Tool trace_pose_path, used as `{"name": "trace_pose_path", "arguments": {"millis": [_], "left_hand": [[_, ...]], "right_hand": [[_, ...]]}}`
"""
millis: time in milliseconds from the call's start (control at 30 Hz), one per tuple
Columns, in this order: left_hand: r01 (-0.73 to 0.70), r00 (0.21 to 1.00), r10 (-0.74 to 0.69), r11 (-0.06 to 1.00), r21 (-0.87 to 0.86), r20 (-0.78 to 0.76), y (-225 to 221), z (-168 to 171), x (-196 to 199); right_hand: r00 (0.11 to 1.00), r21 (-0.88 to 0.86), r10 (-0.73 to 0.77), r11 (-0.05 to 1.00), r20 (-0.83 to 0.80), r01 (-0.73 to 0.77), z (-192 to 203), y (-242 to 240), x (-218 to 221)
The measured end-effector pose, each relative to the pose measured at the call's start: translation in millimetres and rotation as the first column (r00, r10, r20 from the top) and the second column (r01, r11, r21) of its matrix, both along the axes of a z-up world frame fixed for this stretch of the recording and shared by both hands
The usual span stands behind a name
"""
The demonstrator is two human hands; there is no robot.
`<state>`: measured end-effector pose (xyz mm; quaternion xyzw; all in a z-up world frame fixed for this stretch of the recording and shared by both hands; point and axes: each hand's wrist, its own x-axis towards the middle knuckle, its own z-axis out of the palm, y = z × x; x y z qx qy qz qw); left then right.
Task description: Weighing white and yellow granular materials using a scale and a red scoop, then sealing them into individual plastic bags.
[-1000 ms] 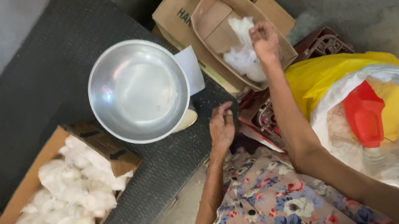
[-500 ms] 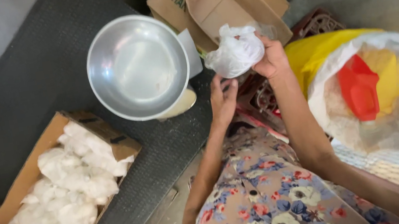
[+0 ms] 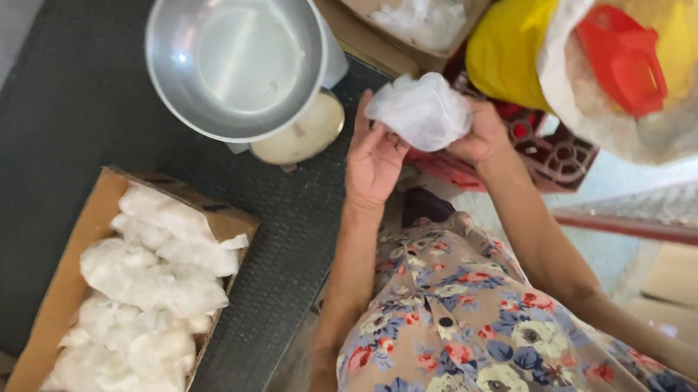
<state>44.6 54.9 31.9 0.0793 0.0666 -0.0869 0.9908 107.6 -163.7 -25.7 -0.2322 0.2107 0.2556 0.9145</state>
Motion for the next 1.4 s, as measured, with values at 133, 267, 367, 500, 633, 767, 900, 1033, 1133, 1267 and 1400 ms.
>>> {"name": "trace_pose_path", "arguments": {"millis": [133,267,367,500,633,767,900,1033,1133,1267,1400], "left_hand": [[0.210,0.972,-0.209,0.978,0.009,0.108,-3,1,-16],[0.270,0.952,-0.289,0.947,0.173,0.096,-14,16,-20],[0.223,0.962,-0.258,0.933,0.281,0.095,-18,30,-21],[0.150,0.973,-0.217,0.859,0.490,0.083,-34,15,-30],[0.052,0.976,-0.199,0.621,0.782,0.093,-59,0,-42],[0.008,0.976,-0.180,0.595,0.804,0.124,-74,4,-62],[0.059,0.964,-0.246,0.562,0.825,0.099,-69,17,-83],[-0.047,0.942,-0.333,-0.015,0.999,0.039,-71,27,-106],[-0.028,0.917,-0.399,0.009,1.000,0.029,-82,12,-117],[0.111,0.935,-0.352,0.195,0.975,-0.036,-99,35,-126],[0.060,0.961,-0.269,-0.037,0.997,-0.068,-109,14,-135]], "right_hand": [[0.996,0.003,-0.051,0.999,-0.073,0.051,-4,-1,-47],[1.000,-0.391,0.004,0.920,0.029,0.007,-13,-11,-72],[0.991,-0.760,0.100,0.650,0.087,0.001,3,-16,-75],[0.990,-0.556,0.131,0.827,0.043,-0.085,130,-2,-91],[0.967,-0.422,0.187,0.901,0.173,-0.098,91,-19,-95],[0.939,-0.515,0.166,0.857,0.300,0.013,38,-51,-104],[0.974,-0.304,0.020,0.951,0.226,0.051,58,-76,-117],[0.987,-0.120,-0.043,0.991,0.155,0.062,61,-99,-122],[0.993,-0.085,-0.061,0.994,0.102,0.070,71,-99,-132],[0.990,-0.102,-0.002,0.995,0.139,0.016,73,-99,-140],[0.971,-0.088,0.075,0.995,0.226,-0.057,74,-100,-151]]}}
